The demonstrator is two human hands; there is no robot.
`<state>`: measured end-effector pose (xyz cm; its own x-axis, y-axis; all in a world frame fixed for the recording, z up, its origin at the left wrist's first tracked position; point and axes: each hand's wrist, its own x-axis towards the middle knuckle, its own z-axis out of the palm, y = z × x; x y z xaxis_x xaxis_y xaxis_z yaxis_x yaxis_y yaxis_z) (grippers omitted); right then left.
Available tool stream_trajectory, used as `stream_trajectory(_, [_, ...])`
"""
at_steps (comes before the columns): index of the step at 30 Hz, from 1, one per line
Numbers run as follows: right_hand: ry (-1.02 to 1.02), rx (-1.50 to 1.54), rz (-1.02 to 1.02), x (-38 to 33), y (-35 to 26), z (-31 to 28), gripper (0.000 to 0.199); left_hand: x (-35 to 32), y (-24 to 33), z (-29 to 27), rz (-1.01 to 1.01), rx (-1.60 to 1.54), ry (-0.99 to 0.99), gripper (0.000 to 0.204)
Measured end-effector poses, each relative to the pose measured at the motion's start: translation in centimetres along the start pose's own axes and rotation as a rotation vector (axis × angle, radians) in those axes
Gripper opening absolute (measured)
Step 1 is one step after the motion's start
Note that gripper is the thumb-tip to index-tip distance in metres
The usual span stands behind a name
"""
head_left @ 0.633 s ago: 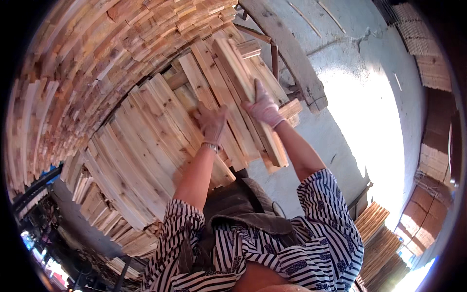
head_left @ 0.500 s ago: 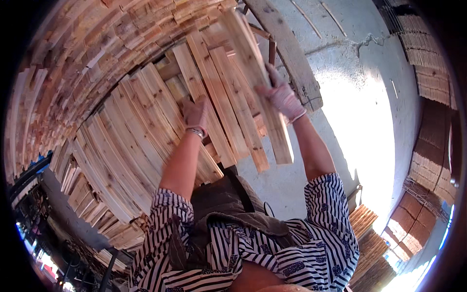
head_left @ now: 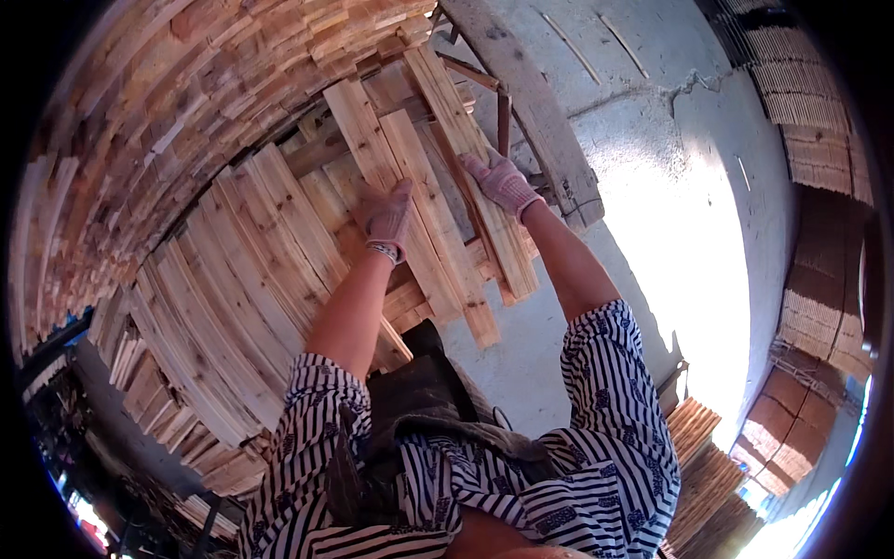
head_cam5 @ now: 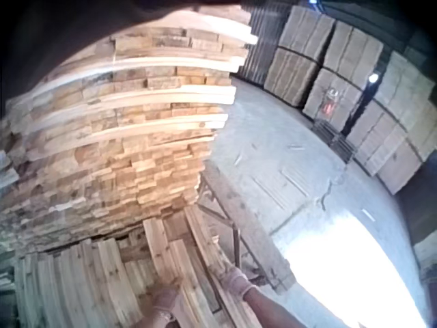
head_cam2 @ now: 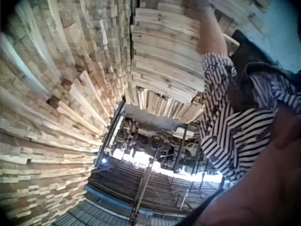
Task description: The person picks up several wooden planks from a large pile and stacks them neatly onto a pallet in a manufacturing facility.
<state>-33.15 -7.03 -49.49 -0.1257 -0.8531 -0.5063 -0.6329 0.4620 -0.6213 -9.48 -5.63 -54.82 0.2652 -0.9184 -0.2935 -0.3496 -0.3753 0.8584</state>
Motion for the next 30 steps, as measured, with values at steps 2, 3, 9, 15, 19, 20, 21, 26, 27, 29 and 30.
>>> stream_trajectory(2, [-0.087, 0.139, 0.037, -1.9, -1.7, 0.0, 0.077, -0.5, 0.0, -1.5, -0.161, -0.017, -0.041, 0.077])
stream_trajectory(3, [-0.172, 0.220, 0.048, -4.0, -3.9, -0.5, 0.079, -0.3, -0.4, -2.9, -0.242, -0.025, -0.046, 0.079])
stream_trajectory(9, [-0.247, 0.181, 0.063, -6.2, 1.5, 8.1, 0.073, -4.0, 3.2, -8.2, -0.362, 0.126, -0.185, 0.069])
stream_trajectory(15, [-0.292, 0.604, -0.045, -6.6, -4.5, 8.5, 0.088, -4.8, -3.4, -11.2, -0.052, 0.091, -0.053, 0.073])
stream_trajectory(19, [-0.458, 0.572, 0.087, -6.6, -8.4, 6.8, 0.083, -7.6, -7.1, -19.7, 0.335, 0.733, 0.135, 0.087])
stream_trajectory(20, [-0.440, 0.431, -0.019, -5.6, -6.4, 9.4, 0.085, -7.9, -7.3, -21.1, 0.202, 0.863, 0.015, 0.089])
stream_trajectory(21, [-0.415, 0.290, -0.125, -4.5, -4.3, 12.3, 0.088, -8.1, -7.4, -22.3, 0.058, 0.993, -0.096, 0.092])
stream_trajectory(26, [-0.206, 0.171, -0.050, -7.5, -11.5, 16.2, 0.103, -8.3, -8.9, -24.1, -0.092, 0.957, -0.215, 0.100])
stream_trajectory(27, [-0.133, -0.074, -0.122, -8.3, -12.6, 16.0, 0.106, -8.2, -8.7, -24.1, -0.124, 0.967, -0.244, 0.100])
stream_trajectory(29, [0.008, -0.556, -0.279, -10.5, -15.0, 16.3, 0.113, -7.8, -8.4, -24.4, -0.134, 0.955, -0.245, 0.101])
stream_trajectory(30, [-0.197, -0.603, -0.134, -10.6, -16.5, 15.9, 0.116, -7.6, -8.3, -24.4, -0.108, 0.928, -0.231, 0.101])
